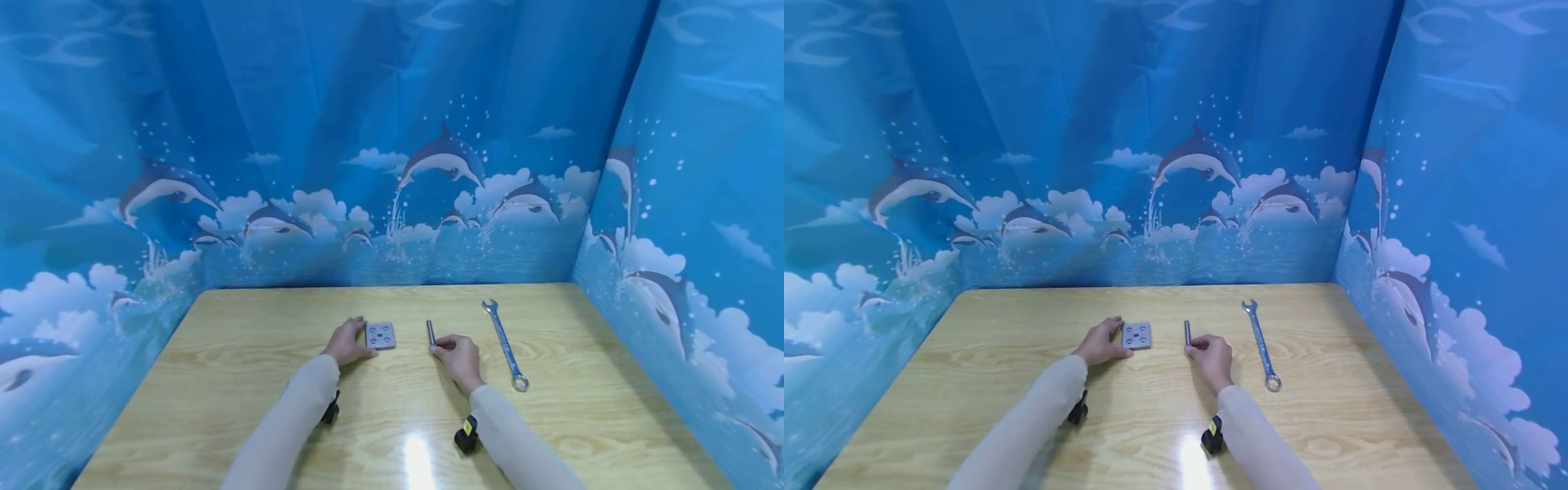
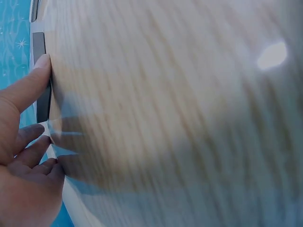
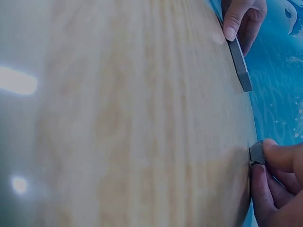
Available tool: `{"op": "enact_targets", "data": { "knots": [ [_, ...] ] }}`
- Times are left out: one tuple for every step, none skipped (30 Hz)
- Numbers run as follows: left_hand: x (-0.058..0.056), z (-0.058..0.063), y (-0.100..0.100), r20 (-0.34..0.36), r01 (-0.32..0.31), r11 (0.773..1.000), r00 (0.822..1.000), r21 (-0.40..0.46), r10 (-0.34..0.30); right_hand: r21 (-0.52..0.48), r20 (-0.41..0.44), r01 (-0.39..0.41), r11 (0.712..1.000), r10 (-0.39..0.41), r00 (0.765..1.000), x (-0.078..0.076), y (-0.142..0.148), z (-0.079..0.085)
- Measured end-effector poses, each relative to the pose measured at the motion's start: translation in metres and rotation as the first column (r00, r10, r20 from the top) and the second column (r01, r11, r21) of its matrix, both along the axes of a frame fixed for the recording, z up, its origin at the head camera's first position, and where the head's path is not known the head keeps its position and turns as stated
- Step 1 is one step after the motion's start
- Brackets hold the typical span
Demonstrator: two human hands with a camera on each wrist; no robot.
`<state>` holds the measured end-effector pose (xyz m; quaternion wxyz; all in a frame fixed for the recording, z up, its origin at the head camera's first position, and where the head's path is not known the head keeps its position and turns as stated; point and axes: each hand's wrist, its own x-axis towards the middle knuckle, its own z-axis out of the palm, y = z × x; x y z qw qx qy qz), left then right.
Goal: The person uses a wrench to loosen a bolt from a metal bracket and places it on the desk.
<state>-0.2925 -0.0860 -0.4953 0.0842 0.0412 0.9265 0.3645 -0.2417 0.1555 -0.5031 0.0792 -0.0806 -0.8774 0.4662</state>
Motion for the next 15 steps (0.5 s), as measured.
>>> {"op": "enact_targets", "data": {
  "knots": [
    [0.000, 0.000, 0.000, 0.002, -0.001, 1.000, 1.000, 0.000, 0.001, -0.005, 0.002, -0.002, 1.000, 0.002, 1.000, 0.000, 0.000, 0.000],
    [0.001, 0.000, 0.000, 0.002, 0.000, 1.000, 1.000, -0.001, 0.000, -0.010, 0.002, -0.003, 1.000, 0.003, 1.000, 0.001, 0.001, 0.000],
    [0.001, 0.000, 0.000, 0.003, 0.002, 1.000, 1.000, -0.001, -0.002, -0.013, -0.001, -0.004, 1.000, 0.004, 1.000, 0.001, 0.001, 0.000],
    [0.002, 0.000, 0.000, 0.003, 0.000, 1.000, 1.000, 0.003, 0.000, -0.011, -0.004, -0.005, 1.000, 0.005, 1.000, 0.001, 0.002, 0.000],
    [0.001, 0.000, 0.000, 0.002, -0.001, 1.000, 1.000, 0.004, 0.001, -0.012, -0.006, -0.008, 1.000, 0.008, 1.000, 0.001, 0.002, 0.000],
    [0.001, 0.000, 0.000, 0.000, 0.001, 1.000, 1.000, 0.006, -0.001, -0.014, -0.009, -0.011, 1.000, 0.011, 1.000, 0.001, 0.002, 0.000],
    [0.001, -0.001, 0.000, -0.002, 0.003, 1.000, 1.000, 0.009, -0.003, -0.017, -0.009, -0.015, 1.000, 0.014, 1.000, 0.001, 0.003, 0.001],
    [0.001, -0.001, -0.001, -0.004, 0.007, 1.000, 1.000, 0.009, -0.007, -0.019, -0.007, -0.018, 1.000, 0.018, 1.000, 0.001, 0.003, 0.001],
    [0.001, -0.002, -0.001, -0.007, 0.013, 1.000, 1.000, 0.008, -0.013, -0.023, -0.003, -0.024, 0.999, 0.024, 1.000, 0.001, 0.004, 0.001],
    [0.001, -0.002, -0.002, -0.011, 0.020, 1.000, 1.000, 0.004, -0.020, -0.029, 0.004, -0.031, 0.999, 0.031, 1.000, 0.002, 0.005, 0.002],
    [0.002, -0.002, -0.004, -0.015, 0.031, 1.000, 0.999, -0.005, -0.031, -0.040, 0.012, -0.040, 0.998, 0.040, 0.999, 0.002, 0.006, 0.002],
    [0.003, -0.002, -0.005, -0.018, 0.041, 0.999, 0.999, -0.012, -0.041, -0.046, 0.021, -0.050, 0.998, 0.051, 0.998, 0.003, 0.007, 0.003],
    [0.003, -0.002, -0.007, -0.025, 0.056, 0.998, 0.998, -0.022, -0.056, -0.051, 0.031, -0.061, 0.997, 0.063, 0.998, 0.003, 0.009, 0.004],
    [0.005, -0.001, -0.009, -0.029, 0.070, 0.997, 0.997, -0.029, -0.070, -0.050, 0.038, -0.078, 0.996, 0.080, 0.996, 0.003, 0.012, 0.006],
    [0.006, 0.000, -0.010, -0.030, 0.082, 0.996, 0.996, -0.032, -0.083, -0.042, 0.044, -0.099, 0.994, 0.100, 0.994, 0.004, 0.015, 0.008]
  ]
}}
